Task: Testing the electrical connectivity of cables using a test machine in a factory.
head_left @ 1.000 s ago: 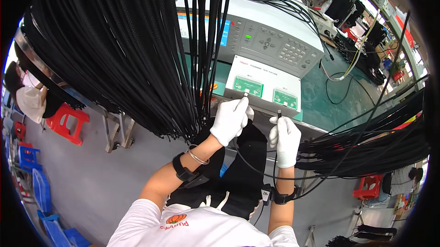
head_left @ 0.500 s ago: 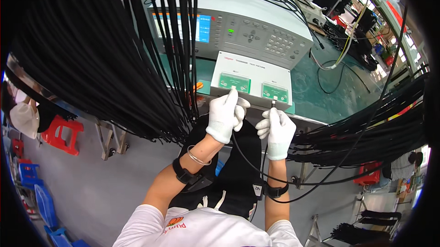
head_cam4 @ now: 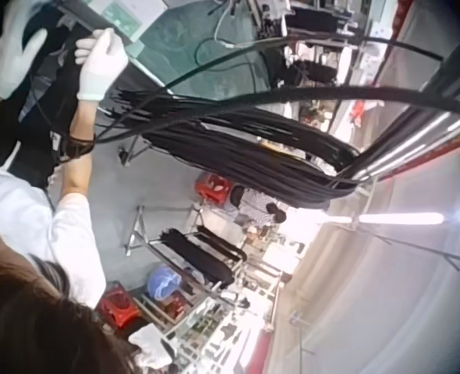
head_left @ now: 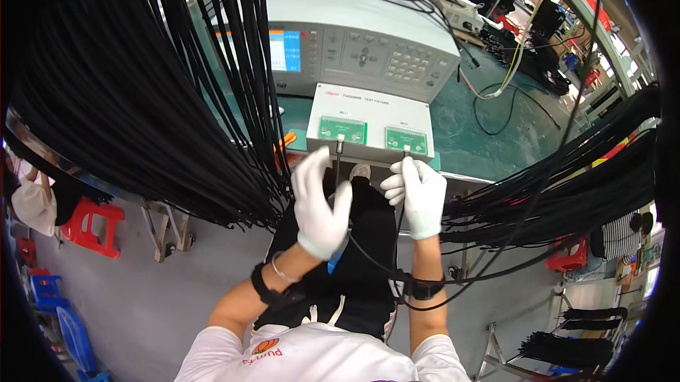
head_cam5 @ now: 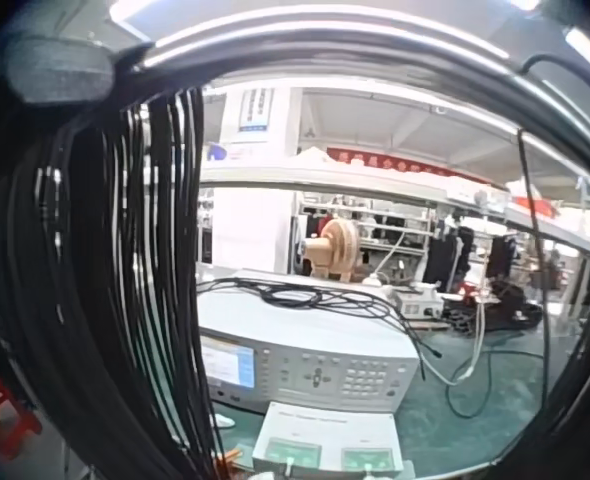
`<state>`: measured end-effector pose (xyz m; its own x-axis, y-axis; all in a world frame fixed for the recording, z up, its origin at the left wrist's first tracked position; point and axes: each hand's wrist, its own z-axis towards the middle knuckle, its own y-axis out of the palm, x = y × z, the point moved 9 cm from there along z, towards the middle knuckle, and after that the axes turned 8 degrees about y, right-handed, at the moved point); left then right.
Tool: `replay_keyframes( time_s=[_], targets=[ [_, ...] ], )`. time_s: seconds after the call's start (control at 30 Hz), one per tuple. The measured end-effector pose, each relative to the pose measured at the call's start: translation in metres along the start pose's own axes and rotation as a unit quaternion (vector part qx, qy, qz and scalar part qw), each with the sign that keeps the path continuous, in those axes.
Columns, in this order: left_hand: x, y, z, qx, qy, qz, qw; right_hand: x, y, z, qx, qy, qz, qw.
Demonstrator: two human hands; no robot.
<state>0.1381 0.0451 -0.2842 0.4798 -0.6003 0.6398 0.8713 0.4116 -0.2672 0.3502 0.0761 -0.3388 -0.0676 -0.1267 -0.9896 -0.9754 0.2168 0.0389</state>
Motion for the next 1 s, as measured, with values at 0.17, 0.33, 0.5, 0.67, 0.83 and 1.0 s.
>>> replay_keyframes(
  time_s=[0.17,0.33,0.5,0.67,0.83,1.0],
  targets=[
    [0.069,0.080,-0.097,-0.523,0.182,-0.043,0.832,-0.132,-0.097,-0.106,0.335,-0.255,0.016,0.907],
    [0.068,0.128,-0.113,-0.418,0.266,-0.017,0.868,-0.185,0.028,-0.170,-0.139,-0.397,-0.410,0.809],
    [0.062,0.144,-0.100,-0.387,0.267,-0.052,0.881,-0.234,-0.043,-0.133,0.409,-0.367,-0.334,0.766],
    [0.080,0.096,-0.087,-0.345,0.338,-0.063,0.873,-0.252,0.051,-0.145,0.146,-0.558,-0.245,0.779],
    [0.062,0.022,-0.045,-0.261,0.263,-0.070,0.926,-0.291,0.162,-0.120,-0.119,-0.512,-0.043,0.850],
    [0.080,-0.060,-0.004,-0.137,0.317,0.004,0.939,-0.320,0.195,-0.110,-0.155,-0.444,0.040,0.882]
  ],
)
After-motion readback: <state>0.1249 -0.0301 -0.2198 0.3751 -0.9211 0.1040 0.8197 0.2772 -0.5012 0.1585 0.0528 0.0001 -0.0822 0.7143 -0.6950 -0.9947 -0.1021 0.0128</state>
